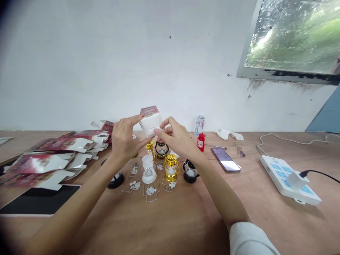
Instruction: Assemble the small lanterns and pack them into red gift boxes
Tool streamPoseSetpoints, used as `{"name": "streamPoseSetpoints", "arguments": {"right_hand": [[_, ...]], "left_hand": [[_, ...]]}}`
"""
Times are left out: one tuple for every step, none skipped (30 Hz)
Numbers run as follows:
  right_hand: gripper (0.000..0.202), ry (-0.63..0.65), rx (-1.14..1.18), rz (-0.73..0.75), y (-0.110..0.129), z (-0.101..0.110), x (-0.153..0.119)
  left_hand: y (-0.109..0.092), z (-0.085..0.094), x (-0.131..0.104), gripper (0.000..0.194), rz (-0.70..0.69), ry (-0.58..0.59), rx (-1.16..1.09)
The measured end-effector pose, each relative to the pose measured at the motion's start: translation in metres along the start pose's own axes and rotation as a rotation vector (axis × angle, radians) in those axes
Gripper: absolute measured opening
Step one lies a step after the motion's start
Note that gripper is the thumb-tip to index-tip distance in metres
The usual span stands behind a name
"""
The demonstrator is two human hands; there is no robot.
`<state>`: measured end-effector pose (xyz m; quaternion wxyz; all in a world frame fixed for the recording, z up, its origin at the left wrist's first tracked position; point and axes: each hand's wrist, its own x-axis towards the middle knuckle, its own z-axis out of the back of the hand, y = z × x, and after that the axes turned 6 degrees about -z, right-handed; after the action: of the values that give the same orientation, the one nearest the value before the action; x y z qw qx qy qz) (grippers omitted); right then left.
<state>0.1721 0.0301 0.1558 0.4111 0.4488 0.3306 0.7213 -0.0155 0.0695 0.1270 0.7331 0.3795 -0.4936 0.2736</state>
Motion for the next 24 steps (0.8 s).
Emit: {"name": "streamPoseSetpoints", "arguments": {"right_hand": [[0.022, -0.002, -0.002, 0.01, 0.0, 0.0, 0.0], [0.022, -0.005, -0.013, 0.016, 0.0, 0.001, 0.001], [0.022, -0.009, -0.032, 0.018, 0.0, 0.002, 0.001], [0.022, -0.014, -0.054, 0.015, 0.001, 0.003, 0.0], [0.021, -0.019, -0.075, 0.009, 0.001, 0.003, 0.0], [0.021, -0.024, -0.09, 0.0, 0.002, 0.004, 0.0], [0.021, -0.028, -0.097, -0.007, 0.002, 0.004, -0.001], [0.021, -0.034, -0.097, -0.01, 0.002, 0.004, -0.001], [0.021, -0.04, -0.096, -0.009, 0.001, 0.004, 0.0], [0.021, -0.045, -0.092, -0.005, 0.001, 0.003, 0.0], [0.022, -0.049, -0.086, -0.001, -0.001, 0.003, 0.001], [0.023, -0.05, -0.075, 0.006, -0.002, 0.003, 0.002], [0.024, -0.048, -0.062, 0.012, -0.003, 0.003, 0.003], [0.024, -0.048, -0.05, 0.018, -0.004, 0.003, 0.003], [0.026, -0.054, -0.05, 0.026, -0.005, 0.003, 0.003], [0.028, -0.063, -0.066, 0.034, -0.005, 0.003, 0.003], [0.031, -0.066, -0.097, 0.041, -0.004, 0.003, 0.003], [0.036, -0.062, -0.133, 0.046, -0.003, 0.003, 0.002], [0.041, -0.05, -0.164, 0.051, -0.002, 0.003, 0.001], [0.046, -0.037, -0.184, 0.055, -0.002, 0.002, 0.001], [0.05, -0.026, -0.188, 0.057, -0.001, 0.001, 0.0], [0.053, -0.023, -0.17, 0.061, -0.001, -0.001, 0.001], [0.053, -0.034, -0.132, 0.069, -0.001, -0.002, 0.002], [0.053, -0.052, -0.069, 0.072, -0.003, -0.004, 0.004]], "left_hand": [[0.0, 0.0, 0.0, 0.049, -0.02, -0.023, 0.01], [0.0, 0.0, 0.0, 0.049, -0.04, -0.047, 0.017], [0.0, -0.001, 0.0, 0.049, -0.059, -0.07, 0.023], [0.0, -0.001, 0.0, 0.049, -0.074, -0.088, 0.026], [0.0, -0.001, 0.0, 0.05, -0.087, -0.1, 0.029], [0.0, -0.001, 0.0, 0.05, -0.098, -0.106, 0.032], [0.001, -0.002, 0.0, 0.051, -0.104, -0.108, 0.035], [0.001, -0.002, 0.001, 0.052, -0.108, -0.108, 0.038], [0.001, -0.002, 0.001, 0.052, -0.109, -0.109, 0.042], [0.001, -0.002, 0.001, 0.053, -0.11, -0.111, 0.046], [0.001, -0.002, 0.001, 0.053, -0.111, -0.114, 0.051], [0.001, -0.002, 0.0, 0.053, -0.113, -0.118, 0.055], [0.001, -0.002, 0.0, 0.053, -0.116, -0.122, 0.057], [0.001, -0.003, 0.0, 0.053, -0.118, -0.123, 0.055], [0.002, -0.003, -0.001, 0.054, -0.12, -0.124, 0.049], [0.003, -0.003, -0.001, 0.054, -0.116, -0.123, 0.04], [0.004, -0.004, -0.002, 0.055, -0.104, -0.121, 0.029], [0.006, -0.004, -0.002, 0.056, -0.084, -0.118, 0.016], [0.008, -0.004, -0.002, 0.057, -0.059, -0.118, 0.0], [0.009, -0.004, -0.002, 0.058, -0.034, -0.121, -0.019], [0.011, -0.003, -0.002, 0.058, -0.016, -0.127, -0.04], [0.012, -0.003, -0.003, 0.059, -0.009, -0.133, -0.062], [0.013, -0.004, -0.003, 0.059, -0.014, -0.14, -0.086], [0.013, -0.004, -0.003, 0.06, -0.027, -0.149, -0.11]]}}
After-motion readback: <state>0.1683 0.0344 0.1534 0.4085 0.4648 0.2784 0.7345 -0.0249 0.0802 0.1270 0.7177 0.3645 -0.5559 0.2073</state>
